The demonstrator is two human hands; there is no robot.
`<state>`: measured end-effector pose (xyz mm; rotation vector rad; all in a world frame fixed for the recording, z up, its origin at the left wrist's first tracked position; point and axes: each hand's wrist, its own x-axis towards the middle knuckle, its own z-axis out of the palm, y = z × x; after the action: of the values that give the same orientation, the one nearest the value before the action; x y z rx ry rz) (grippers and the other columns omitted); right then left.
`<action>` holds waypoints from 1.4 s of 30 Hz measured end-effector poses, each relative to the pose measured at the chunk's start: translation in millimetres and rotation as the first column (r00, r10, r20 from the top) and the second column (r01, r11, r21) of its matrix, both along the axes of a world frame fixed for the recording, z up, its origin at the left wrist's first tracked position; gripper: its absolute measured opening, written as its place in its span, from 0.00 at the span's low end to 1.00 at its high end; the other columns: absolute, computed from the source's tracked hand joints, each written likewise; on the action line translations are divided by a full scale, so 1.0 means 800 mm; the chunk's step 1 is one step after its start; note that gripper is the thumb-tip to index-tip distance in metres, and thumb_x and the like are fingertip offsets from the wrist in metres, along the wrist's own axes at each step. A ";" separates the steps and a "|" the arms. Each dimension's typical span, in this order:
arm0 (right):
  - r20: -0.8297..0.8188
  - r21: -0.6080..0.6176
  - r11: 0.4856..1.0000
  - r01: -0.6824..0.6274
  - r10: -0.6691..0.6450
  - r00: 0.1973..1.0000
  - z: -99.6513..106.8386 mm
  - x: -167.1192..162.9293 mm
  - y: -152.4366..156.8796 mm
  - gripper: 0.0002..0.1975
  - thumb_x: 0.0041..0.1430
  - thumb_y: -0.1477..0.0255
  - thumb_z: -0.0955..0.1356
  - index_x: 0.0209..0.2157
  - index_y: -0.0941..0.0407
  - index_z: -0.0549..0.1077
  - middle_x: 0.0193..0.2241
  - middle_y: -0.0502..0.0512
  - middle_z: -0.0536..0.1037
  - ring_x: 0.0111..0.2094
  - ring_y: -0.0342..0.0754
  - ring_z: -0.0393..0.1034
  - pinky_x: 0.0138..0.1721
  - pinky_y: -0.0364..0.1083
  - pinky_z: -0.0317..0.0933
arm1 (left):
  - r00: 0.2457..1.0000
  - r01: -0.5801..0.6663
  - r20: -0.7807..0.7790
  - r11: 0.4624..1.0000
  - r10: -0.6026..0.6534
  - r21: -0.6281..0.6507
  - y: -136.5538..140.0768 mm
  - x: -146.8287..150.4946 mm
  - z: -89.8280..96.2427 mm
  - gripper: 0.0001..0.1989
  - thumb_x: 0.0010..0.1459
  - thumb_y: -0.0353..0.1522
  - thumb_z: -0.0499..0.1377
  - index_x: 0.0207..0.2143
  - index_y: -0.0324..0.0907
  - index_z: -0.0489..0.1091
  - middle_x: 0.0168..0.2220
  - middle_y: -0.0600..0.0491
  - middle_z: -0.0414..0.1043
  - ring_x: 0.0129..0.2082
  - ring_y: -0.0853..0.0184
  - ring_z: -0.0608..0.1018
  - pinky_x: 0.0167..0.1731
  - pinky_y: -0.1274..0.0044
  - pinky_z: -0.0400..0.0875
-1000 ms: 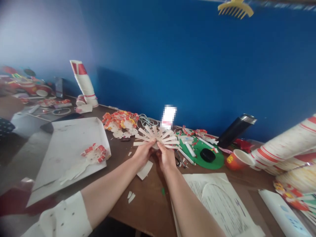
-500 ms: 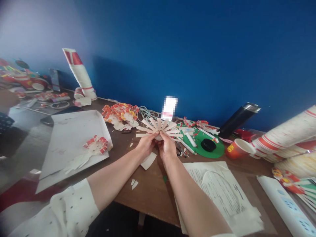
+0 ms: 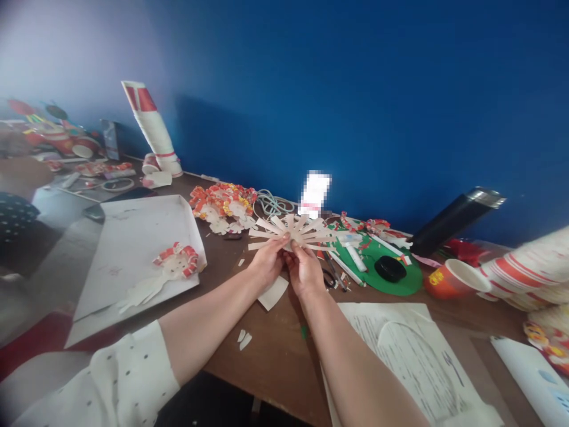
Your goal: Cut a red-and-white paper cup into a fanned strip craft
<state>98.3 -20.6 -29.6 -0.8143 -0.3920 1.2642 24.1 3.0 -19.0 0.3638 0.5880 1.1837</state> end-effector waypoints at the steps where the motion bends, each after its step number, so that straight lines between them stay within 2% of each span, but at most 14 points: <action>1: 0.004 -0.001 1.000 -0.004 0.004 1.000 0.000 0.000 0.000 0.11 0.38 0.74 0.78 0.27 0.55 0.76 0.26 0.47 0.79 0.25 0.40 0.70 0.28 0.40 0.67 | 1.000 0.005 -0.006 1.000 -0.005 -0.005 -0.001 -0.001 0.000 0.14 0.38 0.30 0.72 0.23 0.37 0.69 0.22 0.55 0.71 0.24 0.72 0.73 0.31 0.77 0.68; 6: 0.016 0.009 1.000 0.014 -0.014 1.000 0.000 0.005 -0.005 0.13 0.39 0.71 0.78 0.29 0.54 0.76 0.27 0.46 0.79 0.24 0.40 0.69 0.24 0.39 0.64 | 0.993 0.060 -0.099 0.998 -0.058 0.018 -0.008 -0.006 -0.003 0.14 0.37 0.31 0.72 0.25 0.36 0.70 0.22 0.54 0.71 0.21 0.73 0.70 0.27 0.77 0.65; 10: 0.050 0.050 0.999 0.005 -0.008 0.999 0.001 0.005 -0.012 0.14 0.40 0.71 0.78 0.32 0.53 0.76 0.31 0.46 0.80 0.27 0.41 0.71 0.26 0.40 0.65 | 0.992 0.042 -0.123 0.996 -0.032 0.082 -0.008 -0.006 -0.005 0.15 0.37 0.32 0.72 0.26 0.36 0.71 0.23 0.54 0.72 0.22 0.72 0.71 0.25 0.78 0.64; 16: 0.114 0.025 0.999 0.020 -0.023 0.993 0.000 0.004 -0.009 0.13 0.38 0.69 0.79 0.27 0.55 0.75 0.24 0.45 0.77 0.25 0.40 0.70 0.28 0.40 0.64 | 0.997 -0.015 -0.080 0.998 0.019 0.054 -0.008 0.001 -0.001 0.17 0.35 0.32 0.73 0.27 0.35 0.73 0.25 0.51 0.74 0.25 0.69 0.75 0.35 0.75 0.70; 20: 0.104 0.033 0.997 0.074 -0.077 0.992 -0.001 0.005 -0.005 0.13 0.38 0.69 0.79 0.24 0.55 0.73 0.21 0.45 0.76 0.22 0.39 0.67 0.24 0.39 0.61 | 0.995 0.042 -0.090 0.994 -0.033 0.101 -0.006 0.001 -0.004 0.14 0.36 0.33 0.73 0.25 0.34 0.75 0.24 0.48 0.76 0.27 0.66 0.77 0.37 0.73 0.71; 22: 0.088 0.032 0.997 0.076 -0.079 0.993 0.002 0.004 -0.005 0.13 0.39 0.69 0.78 0.24 0.55 0.73 0.22 0.45 0.76 0.23 0.39 0.68 0.24 0.40 0.61 | 0.991 0.065 -0.124 0.993 -0.053 0.096 -0.003 0.000 -0.007 0.14 0.38 0.33 0.72 0.25 0.34 0.75 0.25 0.47 0.76 0.27 0.66 0.77 0.36 0.74 0.71; 26: 0.082 0.028 1.000 0.007 -0.009 0.997 0.007 0.005 -0.006 0.12 0.42 0.70 0.78 0.30 0.55 0.76 0.28 0.46 0.79 0.27 0.40 0.70 0.27 0.40 0.63 | 0.989 0.021 -0.146 0.999 -0.015 0.043 -0.001 0.000 -0.007 0.12 0.40 0.31 0.71 0.27 0.34 0.76 0.27 0.47 0.77 0.28 0.67 0.78 0.36 0.75 0.71; 31: 0.090 0.047 0.998 0.032 -0.036 0.995 0.005 0.011 -0.007 0.13 0.41 0.70 0.78 0.31 0.54 0.76 0.28 0.45 0.79 0.27 0.39 0.70 0.28 0.39 0.63 | 0.995 0.005 -0.098 0.999 -0.002 0.035 -0.007 0.001 -0.002 0.11 0.41 0.27 0.70 0.29 0.35 0.76 0.31 0.47 0.79 0.31 0.65 0.79 0.40 0.73 0.73; 36: 0.122 0.044 0.999 0.030 -0.035 0.992 0.008 0.012 -0.009 0.13 0.42 0.69 0.77 0.32 0.55 0.76 0.29 0.47 0.79 0.27 0.40 0.70 0.27 0.39 0.63 | 0.996 0.013 -0.091 0.999 -0.010 0.035 -0.008 -0.002 -0.004 0.11 0.41 0.27 0.71 0.30 0.35 0.76 0.32 0.47 0.79 0.31 0.66 0.79 0.40 0.73 0.75; 42: 0.133 0.069 0.993 0.094 -0.103 0.986 0.017 0.008 -0.007 0.14 0.40 0.67 0.78 0.31 0.53 0.75 0.30 0.49 0.81 0.32 0.48 0.75 0.29 0.44 0.68 | 0.988 0.072 -0.144 0.996 -0.062 0.061 -0.012 -0.002 -0.007 0.12 0.43 0.27 0.70 0.33 0.35 0.76 0.35 0.46 0.79 0.30 0.67 0.79 0.38 0.75 0.75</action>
<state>104.3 -26.4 -16.1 -0.8590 -0.4935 1.1026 22.5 -6.8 -24.5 0.5235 0.6560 1.1203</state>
